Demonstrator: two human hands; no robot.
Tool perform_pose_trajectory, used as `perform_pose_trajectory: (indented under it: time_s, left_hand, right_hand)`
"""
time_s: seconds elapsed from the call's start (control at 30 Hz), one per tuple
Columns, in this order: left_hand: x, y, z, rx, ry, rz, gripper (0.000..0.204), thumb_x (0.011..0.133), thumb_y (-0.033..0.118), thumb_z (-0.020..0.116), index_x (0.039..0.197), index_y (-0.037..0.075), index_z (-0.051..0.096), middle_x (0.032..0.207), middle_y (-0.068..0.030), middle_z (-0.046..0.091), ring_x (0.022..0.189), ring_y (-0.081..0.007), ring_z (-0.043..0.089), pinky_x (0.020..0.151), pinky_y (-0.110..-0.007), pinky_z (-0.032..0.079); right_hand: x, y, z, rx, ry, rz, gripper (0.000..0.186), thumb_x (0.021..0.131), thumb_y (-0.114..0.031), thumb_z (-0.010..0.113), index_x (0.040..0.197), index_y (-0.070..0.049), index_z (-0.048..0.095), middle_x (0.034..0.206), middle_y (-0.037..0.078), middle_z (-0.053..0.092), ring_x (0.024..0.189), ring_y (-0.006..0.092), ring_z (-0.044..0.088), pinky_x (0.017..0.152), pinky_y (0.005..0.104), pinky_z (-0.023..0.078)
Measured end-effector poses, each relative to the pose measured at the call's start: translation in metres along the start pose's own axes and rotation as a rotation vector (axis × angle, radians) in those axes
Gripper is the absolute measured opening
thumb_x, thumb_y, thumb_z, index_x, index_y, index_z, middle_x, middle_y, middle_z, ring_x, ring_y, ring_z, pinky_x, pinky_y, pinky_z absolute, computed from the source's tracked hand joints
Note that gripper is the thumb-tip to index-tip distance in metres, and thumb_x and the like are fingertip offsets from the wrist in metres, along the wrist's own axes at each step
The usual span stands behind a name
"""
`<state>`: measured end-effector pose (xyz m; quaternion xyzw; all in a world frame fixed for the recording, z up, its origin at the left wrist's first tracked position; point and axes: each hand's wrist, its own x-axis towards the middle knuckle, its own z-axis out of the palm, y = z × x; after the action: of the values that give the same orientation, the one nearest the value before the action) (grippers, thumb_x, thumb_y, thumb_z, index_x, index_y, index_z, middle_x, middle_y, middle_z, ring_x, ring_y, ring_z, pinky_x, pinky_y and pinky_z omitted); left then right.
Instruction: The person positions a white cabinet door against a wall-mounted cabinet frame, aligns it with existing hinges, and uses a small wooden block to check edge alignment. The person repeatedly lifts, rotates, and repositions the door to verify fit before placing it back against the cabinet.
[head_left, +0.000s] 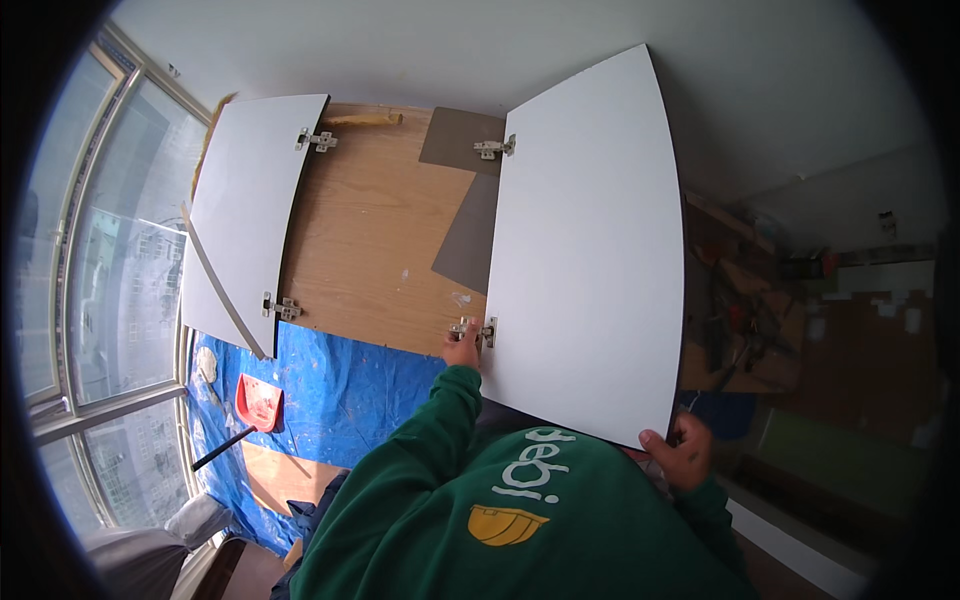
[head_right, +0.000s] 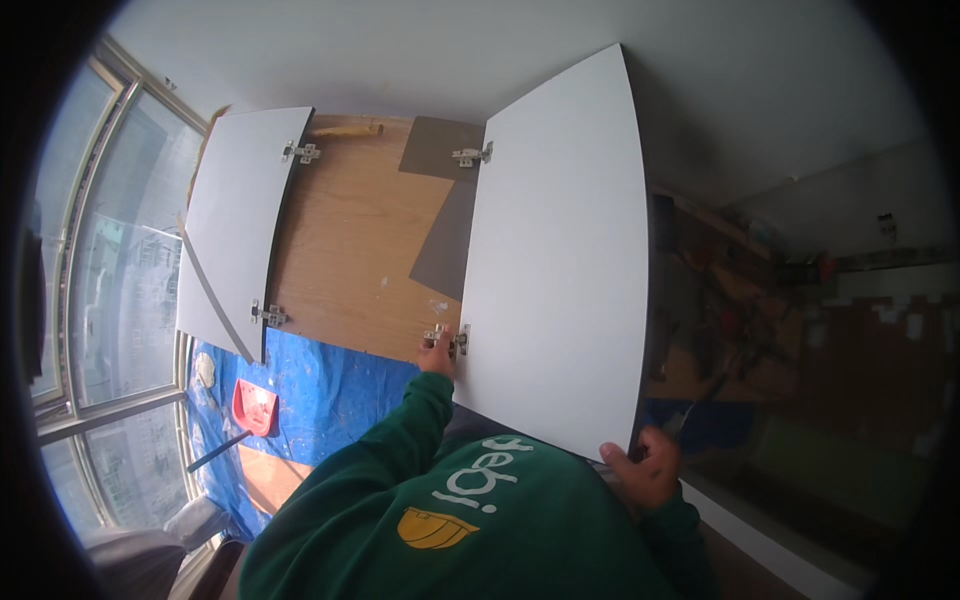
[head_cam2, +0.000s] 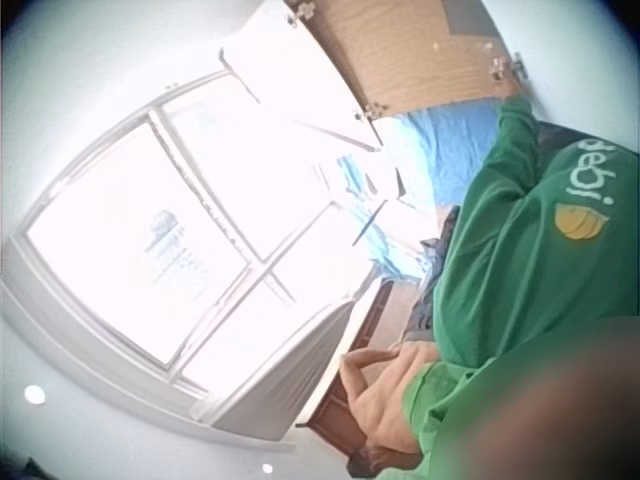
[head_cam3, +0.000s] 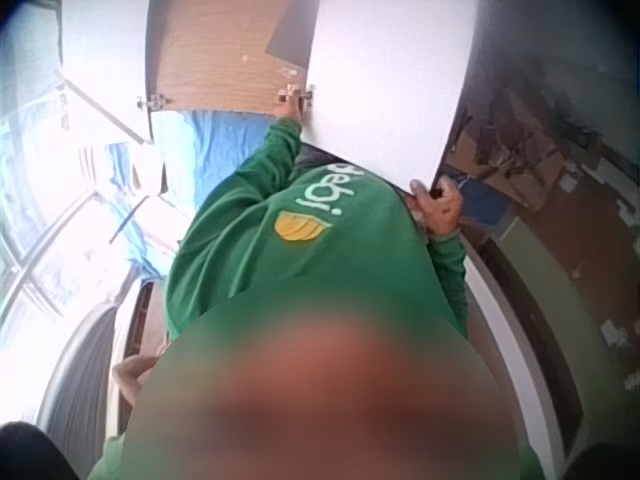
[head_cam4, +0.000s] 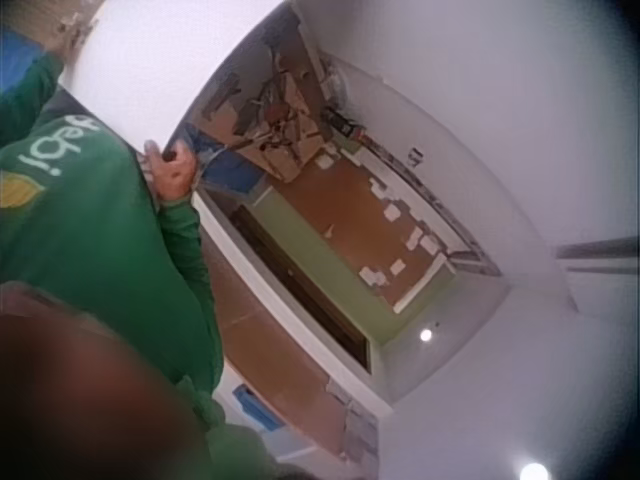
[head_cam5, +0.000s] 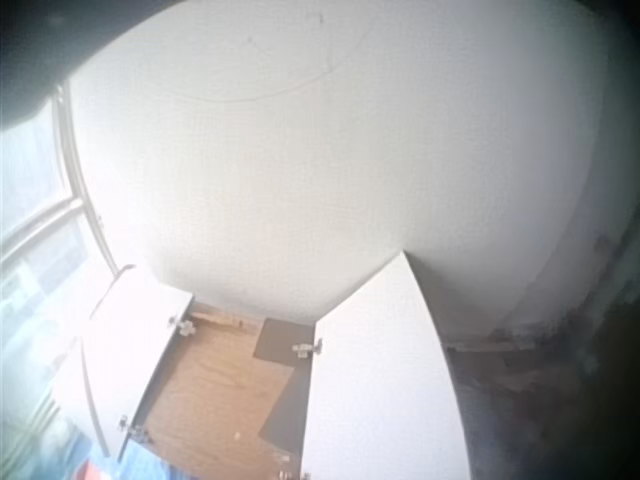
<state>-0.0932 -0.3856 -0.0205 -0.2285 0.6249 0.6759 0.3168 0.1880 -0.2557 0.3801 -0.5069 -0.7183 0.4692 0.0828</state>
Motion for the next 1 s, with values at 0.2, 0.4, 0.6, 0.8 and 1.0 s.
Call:
perform_pose_trajectory:
  time_s: [0.2,0.4,0.6,0.8,1.0]
  left_hand:
    - [-0.021,0.019,0.002,0.111,-0.036,0.233,0.036,0.091,0.029,0.088,0.102,-0.001,0.071,0.092,-0.0049,0.074,0.08,-0.0104,0.064,0.072,-0.03,0.053]
    - [-0.045,0.012,0.019,0.472,-0.023,0.179,0.057,0.087,0.046,0.089,0.099,-0.007,0.073,0.094,-0.0143,0.078,0.086,-0.0217,0.072,0.08,-0.039,0.057]
    - [-0.042,0.005,0.019,0.732,-0.104,0.164,0.069,0.085,0.059,0.084,0.102,-0.007,0.074,0.099,-0.0236,0.078,0.092,-0.0352,0.076,0.085,-0.045,0.058]
    - [-0.026,0.01,0.013,0.936,-0.318,0.189,0.07,0.09,0.062,0.077,0.104,-0.006,0.074,0.101,-0.0268,0.077,0.098,-0.0411,0.074,0.09,-0.047,0.057]
    - [-0.038,0.058,0.022,0.949,-0.334,0.263,0.059,0.098,0.046,0.073,0.123,-0.007,0.065,0.112,-0.0217,0.072,0.109,-0.0345,0.07,0.095,-0.043,0.054]
  right_hand:
    - [-0.002,-0.026,0.004,0.002,-0.011,0.027,0.039,0.084,-0.021,0.089,0.072,-0.006,0.055,0.068,0.002,0.056,0.065,0.0066,0.045,0.055,0.0297,0.037]
    - [-0.001,-0.062,0.005,-0.135,0.014,-0.153,0.039,0.082,-0.018,0.088,0.07,-0.005,0.054,0.065,0.006,0.055,0.058,0.0139,0.047,0.054,0.0335,0.037]
    - [-0.002,-0.078,0.014,-0.325,-0.063,-0.209,0.041,0.078,-0.022,0.088,0.066,-0.006,0.053,0.064,0.014,0.053,0.056,0.0305,0.052,0.053,0.0412,0.038]
    - [-0.003,-0.071,0.031,-0.387,-0.032,-0.358,0.043,0.079,-0.021,0.087,0.067,-0.006,0.048,0.066,0.014,0.051,0.06,0.0353,0.052,0.055,0.0465,0.038]
    - [0.0,-0.06,0.037,-0.361,-0.023,-0.478,0.036,0.08,-0.017,0.083,0.071,-0.007,0.05,0.068,0.014,0.053,0.066,0.0379,0.057,0.058,0.0496,0.042]
